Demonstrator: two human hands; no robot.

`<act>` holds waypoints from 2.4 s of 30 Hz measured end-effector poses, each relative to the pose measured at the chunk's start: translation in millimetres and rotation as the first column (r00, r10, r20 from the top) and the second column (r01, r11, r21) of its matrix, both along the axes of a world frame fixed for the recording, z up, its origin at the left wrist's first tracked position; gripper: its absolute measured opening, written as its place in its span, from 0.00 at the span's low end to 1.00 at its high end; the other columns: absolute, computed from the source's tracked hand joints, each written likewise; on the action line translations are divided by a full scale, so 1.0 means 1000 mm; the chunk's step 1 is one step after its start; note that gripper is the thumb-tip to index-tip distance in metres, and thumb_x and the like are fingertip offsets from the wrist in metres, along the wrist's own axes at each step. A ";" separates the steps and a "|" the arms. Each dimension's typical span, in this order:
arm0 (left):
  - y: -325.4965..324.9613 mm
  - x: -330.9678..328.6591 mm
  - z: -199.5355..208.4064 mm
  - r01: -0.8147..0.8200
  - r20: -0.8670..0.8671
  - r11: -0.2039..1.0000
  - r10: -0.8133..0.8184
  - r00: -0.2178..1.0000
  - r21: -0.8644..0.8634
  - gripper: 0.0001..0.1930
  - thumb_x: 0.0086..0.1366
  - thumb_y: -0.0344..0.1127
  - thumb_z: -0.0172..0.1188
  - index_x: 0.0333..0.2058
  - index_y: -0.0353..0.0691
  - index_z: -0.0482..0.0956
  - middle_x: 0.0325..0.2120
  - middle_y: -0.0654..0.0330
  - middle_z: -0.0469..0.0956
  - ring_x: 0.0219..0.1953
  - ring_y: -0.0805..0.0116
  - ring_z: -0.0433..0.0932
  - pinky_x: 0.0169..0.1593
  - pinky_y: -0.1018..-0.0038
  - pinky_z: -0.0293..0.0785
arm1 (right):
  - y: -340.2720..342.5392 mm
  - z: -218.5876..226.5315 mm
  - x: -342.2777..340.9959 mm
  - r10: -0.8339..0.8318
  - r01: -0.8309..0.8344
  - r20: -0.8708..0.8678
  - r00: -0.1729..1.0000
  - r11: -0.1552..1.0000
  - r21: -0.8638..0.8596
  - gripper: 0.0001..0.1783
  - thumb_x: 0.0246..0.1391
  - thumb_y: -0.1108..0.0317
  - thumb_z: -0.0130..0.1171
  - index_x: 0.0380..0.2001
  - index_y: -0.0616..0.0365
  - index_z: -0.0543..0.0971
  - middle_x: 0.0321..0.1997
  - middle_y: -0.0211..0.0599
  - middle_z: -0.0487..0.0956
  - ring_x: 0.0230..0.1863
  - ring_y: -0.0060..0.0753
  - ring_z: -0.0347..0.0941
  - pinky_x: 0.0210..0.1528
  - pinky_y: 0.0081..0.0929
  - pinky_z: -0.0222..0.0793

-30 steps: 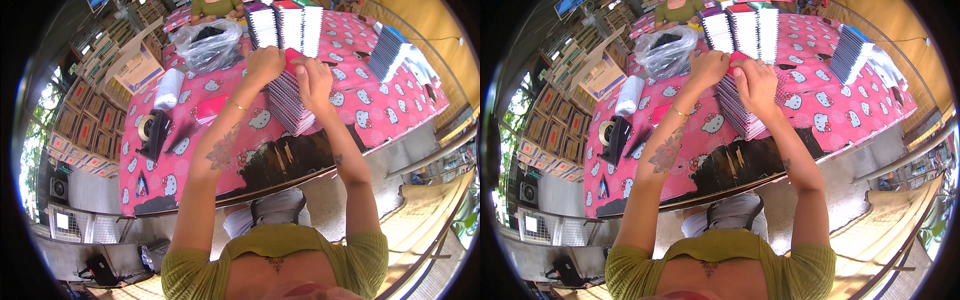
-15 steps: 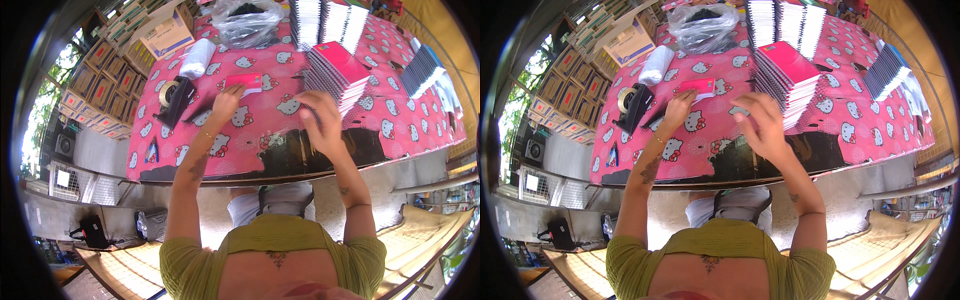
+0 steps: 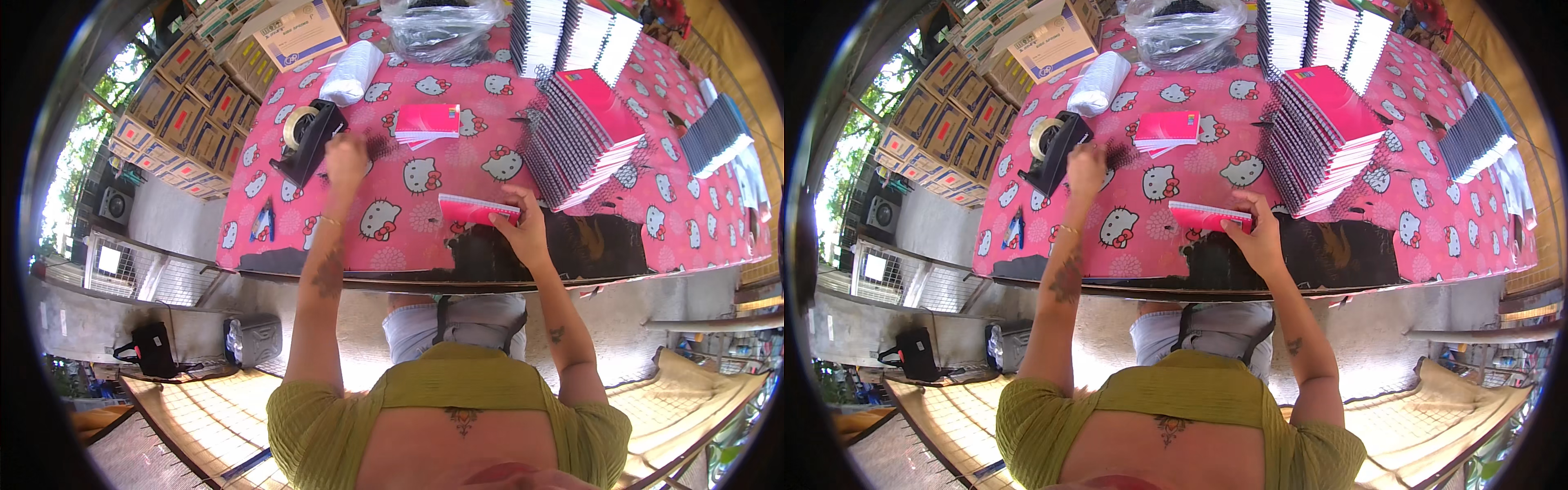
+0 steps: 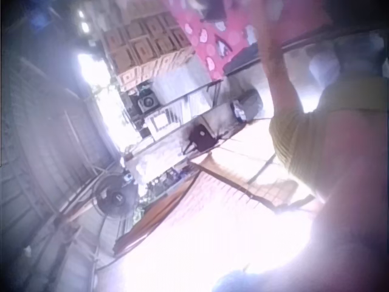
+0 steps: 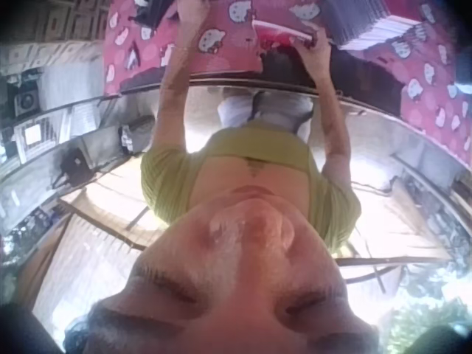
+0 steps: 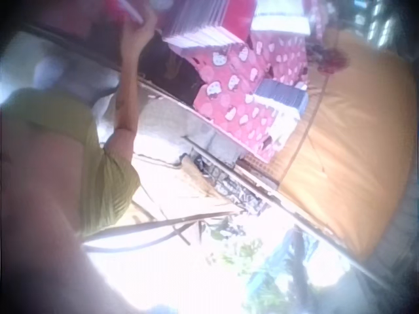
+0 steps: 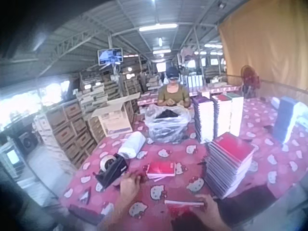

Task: The person places pink notebooks into plastic sleeves by hand and seals them using adhesive tape, working through a large stack at a table.

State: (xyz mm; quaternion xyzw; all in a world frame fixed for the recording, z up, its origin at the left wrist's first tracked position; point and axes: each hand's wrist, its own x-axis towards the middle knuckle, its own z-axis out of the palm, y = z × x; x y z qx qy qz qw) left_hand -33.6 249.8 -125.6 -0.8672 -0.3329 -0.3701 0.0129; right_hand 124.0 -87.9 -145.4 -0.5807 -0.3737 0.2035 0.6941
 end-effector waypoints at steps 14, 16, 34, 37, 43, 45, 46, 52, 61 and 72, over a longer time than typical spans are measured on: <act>-0.118 -0.018 0.040 0.582 0.225 0.736 -0.537 0.813 -0.345 0.11 0.63 0.27 0.62 0.45 0.37 0.82 0.31 0.55 0.80 0.27 0.69 0.75 0.30 0.74 0.69 | 0.002 -0.002 -0.001 0.180 -0.180 -0.011 0.984 0.977 -0.112 0.16 0.59 0.75 0.60 0.50 0.66 0.79 0.47 0.37 0.82 0.47 0.24 0.75 0.52 0.22 0.70; -0.140 -0.030 0.036 0.548 0.231 0.673 -0.506 0.831 -0.497 0.08 0.63 0.29 0.64 0.41 0.37 0.84 0.29 0.58 0.80 0.24 0.73 0.73 0.27 0.76 0.66 | 0.004 0.000 -0.003 0.200 -0.201 -0.020 0.980 0.975 -0.095 0.15 0.60 0.75 0.59 0.51 0.66 0.79 0.47 0.38 0.82 0.48 0.25 0.75 0.53 0.24 0.69; -0.133 -0.024 0.023 0.570 0.217 0.707 -0.532 0.819 -0.418 0.11 0.63 0.30 0.65 0.44 0.36 0.83 0.30 0.56 0.80 0.28 0.71 0.77 0.31 0.75 0.71 | 0.005 -0.004 -0.004 0.196 -0.192 0.028 0.980 0.975 -0.109 0.14 0.60 0.77 0.58 0.50 0.65 0.80 0.44 0.37 0.83 0.45 0.23 0.76 0.52 0.23 0.70; -0.133 -0.020 0.030 0.597 0.158 0.684 -0.593 0.790 -0.418 0.14 0.63 0.30 0.65 0.47 0.37 0.80 0.32 0.56 0.80 0.30 0.68 0.78 0.33 0.73 0.73 | 0.004 -0.005 -0.001 0.200 -0.197 0.013 0.980 0.972 -0.128 0.14 0.61 0.76 0.59 0.50 0.65 0.80 0.44 0.35 0.82 0.46 0.22 0.75 0.52 0.22 0.69; -0.125 -0.012 0.036 0.658 0.149 0.514 -0.715 0.683 -0.551 0.11 0.64 0.32 0.64 0.45 0.37 0.79 0.32 0.55 0.78 0.36 0.61 0.79 0.37 0.68 0.74 | 0.002 -0.002 -0.005 0.216 -0.216 -0.012 0.976 0.964 -0.153 0.14 0.61 0.75 0.59 0.50 0.65 0.80 0.45 0.35 0.82 0.46 0.22 0.75 0.52 0.22 0.69; -0.133 -0.007 0.051 0.696 0.163 0.505 -0.738 0.655 -0.510 0.11 0.64 0.33 0.63 0.44 0.37 0.79 0.34 0.54 0.77 0.38 0.59 0.79 0.38 0.66 0.74 | -0.001 -0.005 -0.001 0.219 -0.217 -0.001 0.976 0.965 -0.151 0.14 0.61 0.74 0.60 0.50 0.65 0.80 0.46 0.33 0.82 0.47 0.22 0.74 0.52 0.21 0.69; -0.130 -0.007 0.046 0.697 0.088 0.518 -0.769 0.633 -0.495 0.12 0.64 0.34 0.64 0.45 0.38 0.78 0.37 0.54 0.77 0.40 0.58 0.78 0.42 0.64 0.73 | -0.003 -0.006 -0.004 0.206 -0.205 -0.002 0.978 0.969 -0.140 0.14 0.61 0.74 0.60 0.50 0.65 0.80 0.46 0.33 0.82 0.47 0.22 0.74 0.52 0.21 0.69; -0.158 0.002 0.037 0.526 -0.250 0.850 -0.514 0.821 -0.022 0.31 0.62 0.50 0.61 0.60 0.40 0.70 0.60 0.52 0.67 0.63 0.50 0.64 0.62 0.41 0.55 | -0.005 0.009 -0.020 0.101 -0.114 -0.124 0.987 0.988 -0.101 0.16 0.61 0.69 0.62 0.51 0.62 0.80 0.40 0.29 0.81 0.39 0.15 0.72 0.42 0.18 0.69; -0.185 0.002 0.028 0.338 -0.326 0.929 -0.277 0.904 0.149 0.45 0.61 0.65 0.54 0.67 0.35 0.60 0.69 0.45 0.56 0.72 0.48 0.54 0.66 0.34 0.42 | -0.008 0.036 -0.038 0.023 -0.039 -0.157 0.987 0.994 -0.100 0.17 0.61 0.67 0.62 0.51 0.61 0.80 0.39 0.26 0.81 0.35 0.13 0.71 0.36 0.16 0.69; -0.212 -0.005 0.026 0.486 -0.371 0.872 -0.431 0.822 0.062 0.48 0.62 0.68 0.48 0.65 0.27 0.59 0.67 0.38 0.57 0.70 0.42 0.56 0.66 0.37 0.47 | -0.014 0.039 -0.028 0.028 -0.013 -0.235 0.972 0.998 0.062 0.16 0.61 0.73 0.61 0.51 0.62 0.80 0.43 0.29 0.81 0.40 0.15 0.74 0.38 0.17 0.73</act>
